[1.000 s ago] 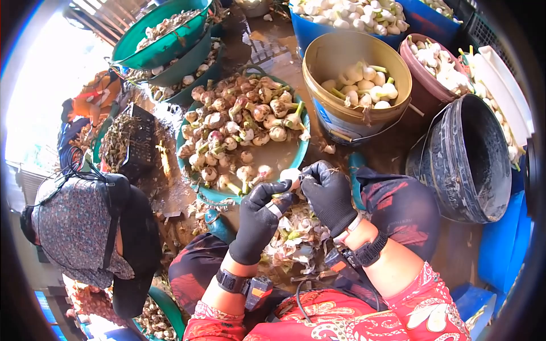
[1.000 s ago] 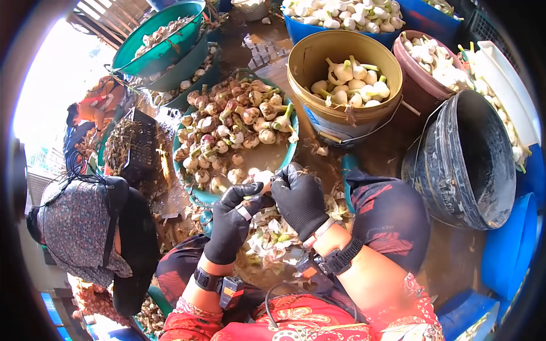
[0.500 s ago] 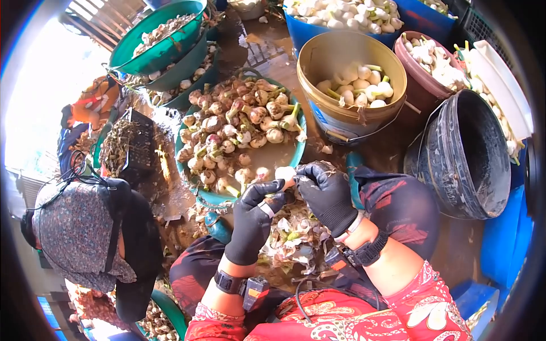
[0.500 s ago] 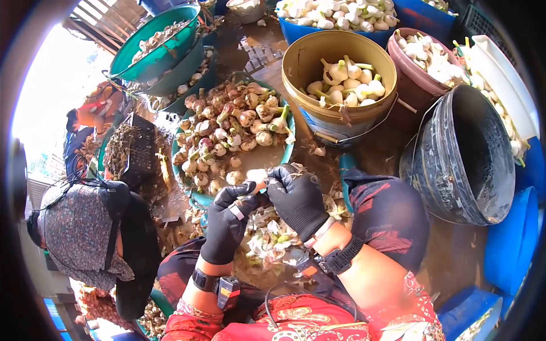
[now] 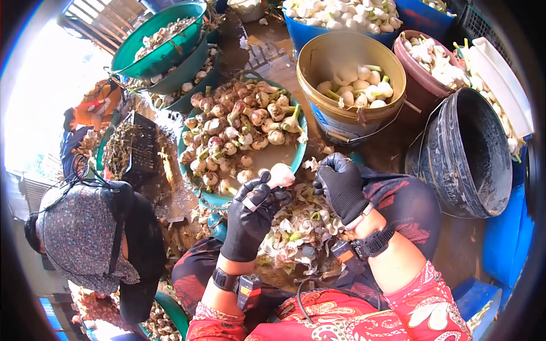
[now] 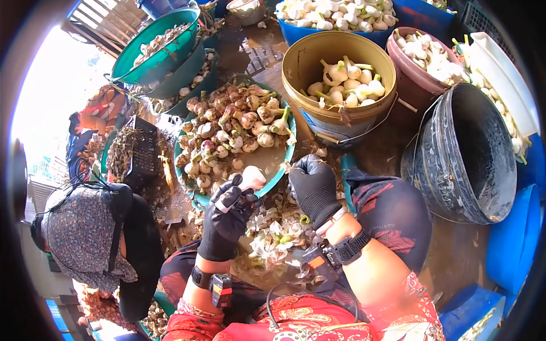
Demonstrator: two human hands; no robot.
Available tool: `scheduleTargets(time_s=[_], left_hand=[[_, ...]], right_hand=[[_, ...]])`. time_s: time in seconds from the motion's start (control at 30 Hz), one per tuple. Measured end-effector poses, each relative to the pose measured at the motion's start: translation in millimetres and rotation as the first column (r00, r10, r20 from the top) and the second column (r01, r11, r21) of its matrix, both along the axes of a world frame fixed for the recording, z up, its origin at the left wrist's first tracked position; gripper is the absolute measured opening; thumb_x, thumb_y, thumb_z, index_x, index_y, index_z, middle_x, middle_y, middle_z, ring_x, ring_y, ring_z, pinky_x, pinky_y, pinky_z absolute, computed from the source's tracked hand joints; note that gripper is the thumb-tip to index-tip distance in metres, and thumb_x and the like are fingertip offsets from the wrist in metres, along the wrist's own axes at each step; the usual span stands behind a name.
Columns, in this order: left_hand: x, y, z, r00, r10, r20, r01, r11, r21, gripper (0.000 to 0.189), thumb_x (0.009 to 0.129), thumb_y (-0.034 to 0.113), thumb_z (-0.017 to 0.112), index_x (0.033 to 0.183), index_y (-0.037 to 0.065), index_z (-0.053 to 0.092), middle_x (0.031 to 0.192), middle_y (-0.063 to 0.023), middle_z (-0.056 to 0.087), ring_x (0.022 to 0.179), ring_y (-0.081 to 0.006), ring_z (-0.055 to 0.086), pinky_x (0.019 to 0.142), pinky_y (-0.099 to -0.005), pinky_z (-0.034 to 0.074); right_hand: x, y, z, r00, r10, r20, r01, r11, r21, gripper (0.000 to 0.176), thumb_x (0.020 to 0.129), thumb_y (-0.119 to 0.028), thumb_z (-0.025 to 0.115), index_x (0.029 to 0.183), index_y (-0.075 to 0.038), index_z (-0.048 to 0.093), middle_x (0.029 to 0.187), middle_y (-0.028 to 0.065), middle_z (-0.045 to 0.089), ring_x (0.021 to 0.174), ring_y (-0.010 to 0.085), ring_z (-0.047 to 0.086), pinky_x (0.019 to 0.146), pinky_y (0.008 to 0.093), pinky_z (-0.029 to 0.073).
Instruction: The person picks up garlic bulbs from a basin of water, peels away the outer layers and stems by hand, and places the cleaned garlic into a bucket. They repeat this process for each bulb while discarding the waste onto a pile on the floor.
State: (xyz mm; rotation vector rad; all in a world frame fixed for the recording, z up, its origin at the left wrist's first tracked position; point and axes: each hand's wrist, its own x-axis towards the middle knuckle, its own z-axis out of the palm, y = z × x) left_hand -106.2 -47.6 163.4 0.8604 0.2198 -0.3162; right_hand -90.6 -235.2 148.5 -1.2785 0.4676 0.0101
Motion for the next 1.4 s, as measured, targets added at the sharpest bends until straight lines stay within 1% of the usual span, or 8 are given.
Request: scheduleTargets(time_s=[0.3,0.37,0.5,0.7,0.83,1.03,1.13,1.4], left_hand=[[41,-3,34,0.887,-0.181,0.425,-0.064,0.863,0.502,0.036,0.092,0.018,0.056,0.12,-0.003,0.053,0.11,-0.0147,0.061,0.096,-0.0216,0.062,0.083,-0.0345,0.052],[38,-55,105,0.875,-0.281,0.395,0.268,0.959,0.089,0.048,0.092,0.019,0.055,0.132,-0.004,0.042,0.113,-0.0162,0.058,0.1,-0.0243,0.062,0.086,-0.0377,0.052],[73,-56,88,0.9,-0.229,0.37,0.122,0.949,0.29,0.05,0.092,0.017,0.057,0.135,-0.002,0.04,0.107,-0.011,0.059,0.099,-0.0189,0.06,0.089,-0.0311,0.048],[100,46,-135,0.82,-0.57,-0.054,-0.01,-0.109,0.994,0.05,0.081,0.023,0.062,0.125,0.002,0.051,0.108,-0.0228,0.063,0.098,-0.0378,0.061,0.089,-0.0421,0.046],[100,69,-201,0.861,-0.401,-0.313,0.209,-0.281,0.937,0.068,0.079,0.035,0.066,0.134,0.002,0.041,0.117,-0.0264,0.057,0.111,-0.0387,0.055,0.092,-0.04,0.044],[96,76,-186,0.872,-0.4,-0.283,0.254,-0.126,0.959,0.05,0.079,0.037,0.065,0.117,0.005,0.057,0.098,-0.0214,0.065,0.092,-0.0338,0.064,0.078,-0.04,0.049],[86,83,-130,0.944,-0.289,-0.158,0.322,0.703,0.634,0.034,0.085,0.012,0.06,0.113,-0.006,0.058,0.091,-0.0113,0.067,0.071,-0.0121,0.06,0.068,-0.0265,0.049],[10,43,14,0.964,-0.26,0.057,0.237,0.936,0.26,0.038,0.093,0.028,0.054,0.113,-0.003,0.058,0.1,-0.0091,0.064,0.083,-0.018,0.064,0.074,-0.0292,0.052]], right_hand=[[1,-2,-14,0.997,-0.059,-0.053,0.063,0.995,0.072,0.006,0.079,-0.006,0.056,0.081,0.0,0.056,0.064,0.0065,0.059,0.049,0.0102,0.053,0.047,0.0281,0.044],[-3,2,-25,0.97,0.238,-0.056,-0.237,0.861,-0.449,0.018,0.078,-0.009,0.058,0.093,0.002,0.058,0.069,0.0079,0.061,0.055,0.0132,0.056,0.058,0.0321,0.048],[-5,-18,-9,0.961,0.276,0.036,-0.267,0.951,-0.156,0.014,0.081,-0.014,0.063,0.082,0.001,0.061,0.06,0.0056,0.058,0.056,0.0105,0.051,0.057,0.0305,0.043],[-9,-17,17,0.966,0.255,0.051,-0.242,0.953,-0.183,0.015,0.085,-0.013,0.061,0.08,0.0,0.058,0.06,0.0009,0.055,0.055,0.0069,0.048,0.049,0.0283,0.04],[-4,-13,4,0.948,0.305,0.093,-0.266,0.918,-0.294,0.024,0.084,-0.01,0.06,0.106,0.0,0.057,0.071,0.0021,0.059,0.058,0.0077,0.053,0.054,0.0285,0.046],[1,-4,-6,0.947,0.32,0.005,-0.314,0.93,-0.193,0.026,0.08,-0.007,0.063,0.105,-0.001,0.059,0.076,0.0013,0.058,0.06,0.0069,0.052,0.055,0.0252,0.046],[1,8,-13,0.933,0.359,0.023,-0.354,0.927,-0.121,0.04,0.078,-0.005,0.065,0.116,-0.003,0.055,0.077,-0.0009,0.056,0.064,0.006,0.05,0.059,0.0234,0.045],[-6,47,-12,0.851,0.393,0.349,-0.5,0.81,0.307,0.064,0.07,0.008,0.069,0.128,-0.003,0.045,0.113,0.0105,0.057,0.097,0.0153,0.058,0.085,0.0262,0.05]])
